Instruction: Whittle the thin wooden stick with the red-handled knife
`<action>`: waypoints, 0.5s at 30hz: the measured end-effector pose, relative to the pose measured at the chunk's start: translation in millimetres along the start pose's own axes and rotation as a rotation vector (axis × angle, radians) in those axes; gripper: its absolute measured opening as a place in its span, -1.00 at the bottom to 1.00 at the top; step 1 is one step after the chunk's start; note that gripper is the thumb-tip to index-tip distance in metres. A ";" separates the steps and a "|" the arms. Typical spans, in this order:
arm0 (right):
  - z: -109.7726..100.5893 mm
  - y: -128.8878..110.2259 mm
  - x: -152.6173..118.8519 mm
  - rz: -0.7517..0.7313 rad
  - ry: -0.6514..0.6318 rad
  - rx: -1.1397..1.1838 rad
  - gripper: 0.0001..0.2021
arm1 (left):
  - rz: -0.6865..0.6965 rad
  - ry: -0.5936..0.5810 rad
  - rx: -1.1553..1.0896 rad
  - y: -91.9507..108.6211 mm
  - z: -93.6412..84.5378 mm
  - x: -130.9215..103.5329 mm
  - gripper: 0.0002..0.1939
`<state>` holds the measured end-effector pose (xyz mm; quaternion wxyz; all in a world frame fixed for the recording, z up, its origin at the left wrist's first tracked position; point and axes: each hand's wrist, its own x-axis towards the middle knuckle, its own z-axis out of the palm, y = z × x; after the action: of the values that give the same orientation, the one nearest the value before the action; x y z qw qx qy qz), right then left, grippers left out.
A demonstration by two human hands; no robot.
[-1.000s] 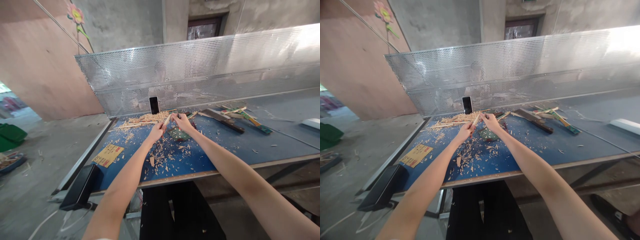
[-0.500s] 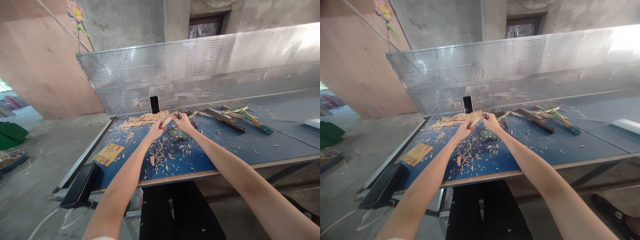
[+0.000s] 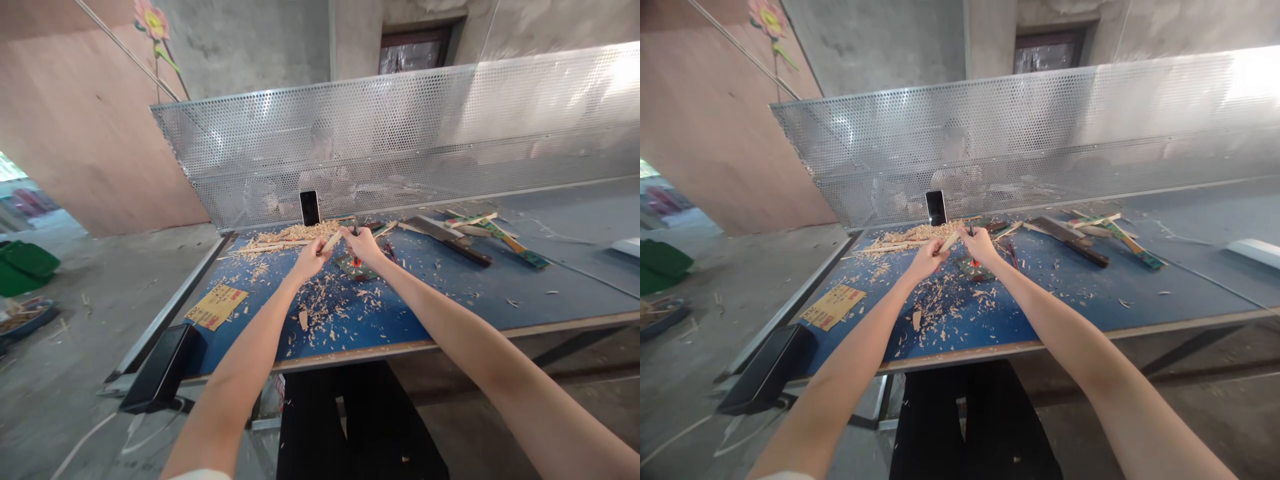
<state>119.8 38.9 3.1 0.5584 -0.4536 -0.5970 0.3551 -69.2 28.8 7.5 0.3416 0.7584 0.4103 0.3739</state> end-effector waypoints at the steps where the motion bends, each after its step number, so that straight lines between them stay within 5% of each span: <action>1: -0.7 2.1 1.6 -0.017 0.038 -0.055 -0.43 | -0.013 -0.042 -0.037 1.0 0.2 -1.1 -0.82; 9: -9.2 4.0 4.5 -0.130 0.092 -0.265 -0.39 | -0.179 -0.179 -0.436 7.6 3.7 -4.2 -0.59; 15: -0.1 -3.4 -10.0 -0.254 -0.011 -0.702 -0.61 | -0.247 -0.231 -0.735 6.6 1.3 2.1 -0.87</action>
<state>119.1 28.4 2.8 0.4053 -0.5377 -0.7369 0.0592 -65.0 27.6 12.9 0.6764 0.5677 0.2961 0.3641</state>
